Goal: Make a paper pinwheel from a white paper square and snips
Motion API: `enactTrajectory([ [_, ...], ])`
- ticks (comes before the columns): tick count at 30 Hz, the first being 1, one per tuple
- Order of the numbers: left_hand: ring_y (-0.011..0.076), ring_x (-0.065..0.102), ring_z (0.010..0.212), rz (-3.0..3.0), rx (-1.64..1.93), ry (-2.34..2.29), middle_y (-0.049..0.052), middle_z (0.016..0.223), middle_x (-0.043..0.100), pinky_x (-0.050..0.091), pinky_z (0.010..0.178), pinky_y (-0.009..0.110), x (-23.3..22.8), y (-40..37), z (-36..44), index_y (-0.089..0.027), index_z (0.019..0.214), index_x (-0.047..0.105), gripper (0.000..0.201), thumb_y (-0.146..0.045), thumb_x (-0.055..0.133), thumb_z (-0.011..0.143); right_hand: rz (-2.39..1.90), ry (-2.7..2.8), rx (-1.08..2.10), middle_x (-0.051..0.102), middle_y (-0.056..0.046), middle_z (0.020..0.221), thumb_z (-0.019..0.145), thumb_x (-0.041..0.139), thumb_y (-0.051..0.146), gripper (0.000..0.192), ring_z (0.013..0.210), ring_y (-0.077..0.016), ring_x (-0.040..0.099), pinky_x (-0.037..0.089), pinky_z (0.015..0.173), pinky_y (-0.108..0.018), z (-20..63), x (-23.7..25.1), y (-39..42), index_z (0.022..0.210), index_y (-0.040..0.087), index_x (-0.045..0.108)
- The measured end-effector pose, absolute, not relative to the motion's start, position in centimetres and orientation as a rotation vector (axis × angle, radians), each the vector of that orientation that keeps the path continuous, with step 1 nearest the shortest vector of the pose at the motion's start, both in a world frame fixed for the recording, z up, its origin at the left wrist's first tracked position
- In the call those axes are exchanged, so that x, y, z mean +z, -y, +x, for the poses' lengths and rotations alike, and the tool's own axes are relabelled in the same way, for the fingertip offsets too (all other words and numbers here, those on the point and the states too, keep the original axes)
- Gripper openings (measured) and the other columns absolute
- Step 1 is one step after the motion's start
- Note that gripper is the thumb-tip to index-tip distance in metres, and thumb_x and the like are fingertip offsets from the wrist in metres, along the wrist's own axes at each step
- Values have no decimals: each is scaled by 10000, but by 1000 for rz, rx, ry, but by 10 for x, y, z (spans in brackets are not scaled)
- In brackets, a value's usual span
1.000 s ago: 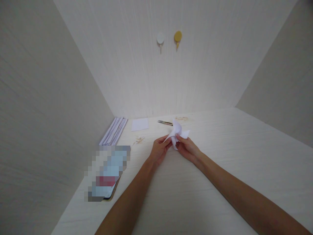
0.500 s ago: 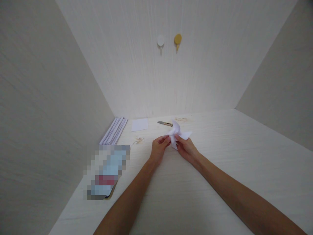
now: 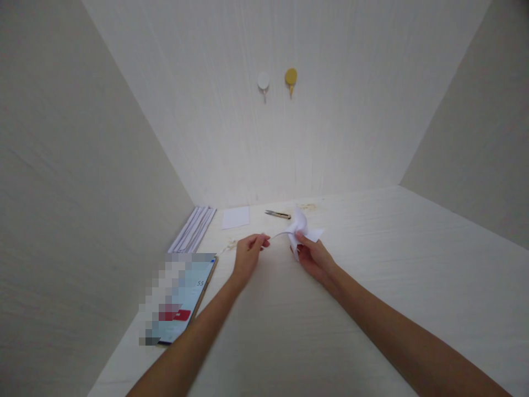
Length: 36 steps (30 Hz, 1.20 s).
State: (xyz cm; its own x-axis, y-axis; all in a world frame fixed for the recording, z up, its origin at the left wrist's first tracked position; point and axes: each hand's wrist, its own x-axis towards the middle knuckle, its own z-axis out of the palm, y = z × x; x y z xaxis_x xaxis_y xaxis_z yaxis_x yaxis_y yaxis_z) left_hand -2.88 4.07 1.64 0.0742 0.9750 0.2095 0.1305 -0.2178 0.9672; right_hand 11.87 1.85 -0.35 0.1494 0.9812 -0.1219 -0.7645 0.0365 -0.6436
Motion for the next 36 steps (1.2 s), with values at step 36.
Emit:
enactTrajectory([
  [36, 329, 550, 954, 1986, 398, -2234, 186, 808, 615, 432, 756, 409, 82, -133, -150, -104, 633, 532, 109, -143, 457, 702, -657, 341, 1487, 622, 54, 546, 499, 725, 130, 179, 467, -75, 524, 452, 499, -200, 119, 6, -16, 618, 186, 604],
])
